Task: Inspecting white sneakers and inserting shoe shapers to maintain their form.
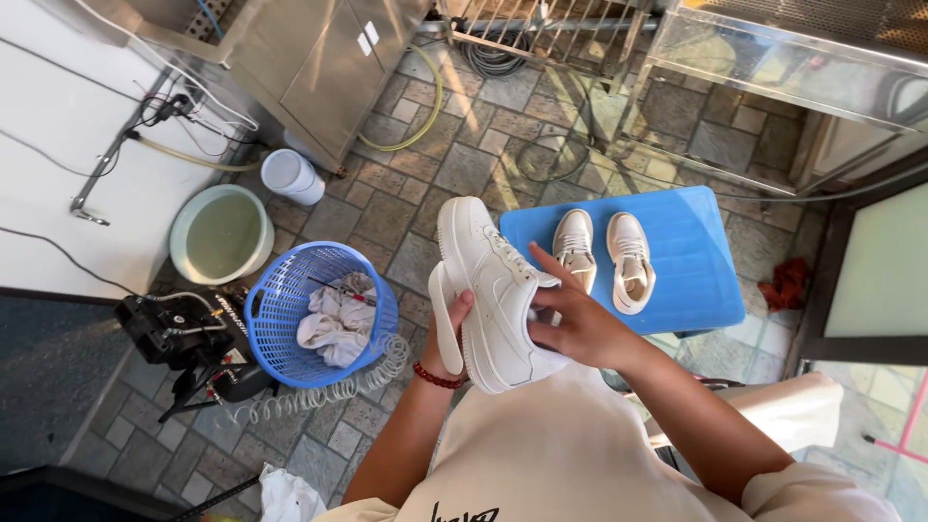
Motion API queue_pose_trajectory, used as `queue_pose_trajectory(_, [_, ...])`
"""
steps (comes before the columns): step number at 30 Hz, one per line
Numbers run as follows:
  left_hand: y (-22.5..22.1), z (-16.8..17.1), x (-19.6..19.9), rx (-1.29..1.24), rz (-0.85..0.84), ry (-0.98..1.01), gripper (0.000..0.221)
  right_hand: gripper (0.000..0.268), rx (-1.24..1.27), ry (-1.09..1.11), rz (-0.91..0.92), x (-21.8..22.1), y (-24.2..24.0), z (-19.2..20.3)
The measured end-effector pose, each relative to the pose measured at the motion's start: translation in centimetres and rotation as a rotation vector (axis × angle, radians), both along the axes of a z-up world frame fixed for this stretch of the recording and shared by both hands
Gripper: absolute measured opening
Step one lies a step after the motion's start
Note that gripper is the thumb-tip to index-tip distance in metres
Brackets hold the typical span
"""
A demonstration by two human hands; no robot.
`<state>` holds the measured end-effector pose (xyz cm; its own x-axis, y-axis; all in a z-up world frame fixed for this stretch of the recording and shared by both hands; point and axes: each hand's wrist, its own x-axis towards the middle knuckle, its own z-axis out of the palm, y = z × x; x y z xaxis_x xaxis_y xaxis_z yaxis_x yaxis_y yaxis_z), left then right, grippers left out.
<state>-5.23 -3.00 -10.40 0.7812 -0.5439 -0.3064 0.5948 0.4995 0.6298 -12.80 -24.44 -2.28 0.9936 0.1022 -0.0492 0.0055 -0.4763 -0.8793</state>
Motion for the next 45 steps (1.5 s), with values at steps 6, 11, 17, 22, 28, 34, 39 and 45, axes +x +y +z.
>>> queue_pose_trajectory(6, [4.5,1.6,1.1,0.129,0.038,-0.187,0.065,0.035,0.294,0.041,-0.019,0.7,0.1,1.8])
queue_pose_trajectory(11, [6.0,0.9,0.8,0.014,-0.046,0.005,0.064,0.022,0.113,0.026,0.125,2.6,-0.5,5.3])
queue_pose_trajectory(17, [5.0,3.2,0.0,-0.217,-0.115,0.251,0.060,0.019,-0.007,-0.049,-0.053,2.5,1.8,4.1])
queue_pose_trajectory(22, [5.8,2.7,-1.0,-0.089,0.062,0.196,0.059,0.021,-0.017,0.001,-0.481,1.3,4.0,1.0])
queue_pose_trajectory(28, [5.8,4.4,-1.7,-0.161,0.010,0.227,0.057,0.016,0.002,-0.422,-0.265,2.0,3.9,0.8])
queue_pose_trajectory(34, [6.1,4.0,-2.2,-0.250,-0.063,0.308,0.056,0.012,-0.015,-0.658,-0.214,3.0,3.0,-3.4])
queue_pose_trajectory(39, [6.0,4.3,-2.6,-0.196,-0.112,0.307,0.056,0.016,0.826,0.297,-0.070,5.0,0.8,-5.9])
queue_pose_trajectory(45, [5.2,3.4,-1.9,-0.308,-0.113,0.400,0.056,0.031,0.560,-0.068,-0.439,3.7,2.2,-2.6])
